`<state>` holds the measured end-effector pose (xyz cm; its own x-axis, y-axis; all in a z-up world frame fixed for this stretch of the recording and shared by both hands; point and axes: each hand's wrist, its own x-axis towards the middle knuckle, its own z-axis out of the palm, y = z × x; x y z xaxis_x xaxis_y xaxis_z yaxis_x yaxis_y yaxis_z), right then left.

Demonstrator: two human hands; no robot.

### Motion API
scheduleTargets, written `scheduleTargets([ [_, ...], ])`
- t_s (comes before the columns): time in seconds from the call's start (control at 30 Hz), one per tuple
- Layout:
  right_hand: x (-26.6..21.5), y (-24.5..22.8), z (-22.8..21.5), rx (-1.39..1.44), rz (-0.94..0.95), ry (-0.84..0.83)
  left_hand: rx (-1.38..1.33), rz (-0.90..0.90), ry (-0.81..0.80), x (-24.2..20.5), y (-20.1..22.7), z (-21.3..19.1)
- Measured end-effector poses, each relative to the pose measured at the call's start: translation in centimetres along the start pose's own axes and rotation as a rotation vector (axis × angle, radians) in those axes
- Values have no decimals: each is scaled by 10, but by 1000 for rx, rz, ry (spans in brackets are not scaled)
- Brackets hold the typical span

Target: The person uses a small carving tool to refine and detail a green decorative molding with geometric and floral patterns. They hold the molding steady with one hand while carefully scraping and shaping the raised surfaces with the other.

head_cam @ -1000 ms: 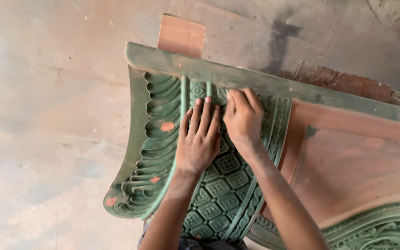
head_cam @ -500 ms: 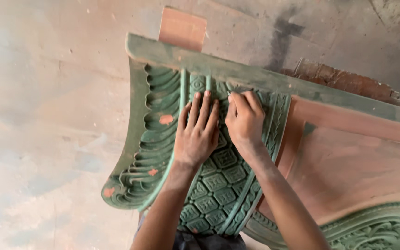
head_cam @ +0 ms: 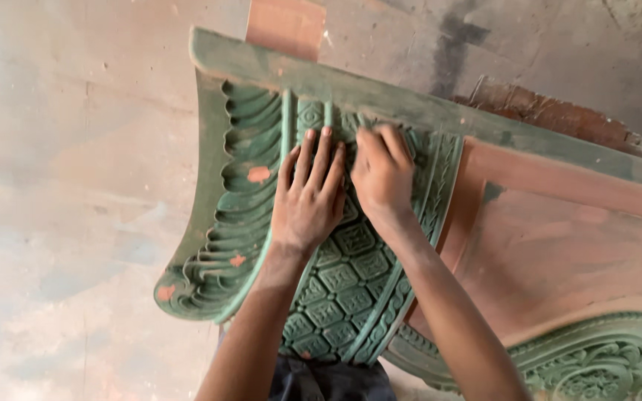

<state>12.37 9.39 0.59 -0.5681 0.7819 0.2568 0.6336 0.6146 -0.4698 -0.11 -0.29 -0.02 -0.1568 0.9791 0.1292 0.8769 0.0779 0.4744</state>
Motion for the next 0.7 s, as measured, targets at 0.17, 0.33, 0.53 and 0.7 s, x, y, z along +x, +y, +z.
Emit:
scheduleTargets([
  [0.17,25,10,-13,179,234,-11,-17,-10,2,3,4,-4],
  [0.33,20,-5,-20,170,273,17,-7,-9,8,3,3,-5],
  [0.53,33,-3,-10,81,231,-60,-8,-56,-27,-3,2,0],
  [0.7,13,-4,-46,113,118,-114,24,-271,37,-5,3,3],
])
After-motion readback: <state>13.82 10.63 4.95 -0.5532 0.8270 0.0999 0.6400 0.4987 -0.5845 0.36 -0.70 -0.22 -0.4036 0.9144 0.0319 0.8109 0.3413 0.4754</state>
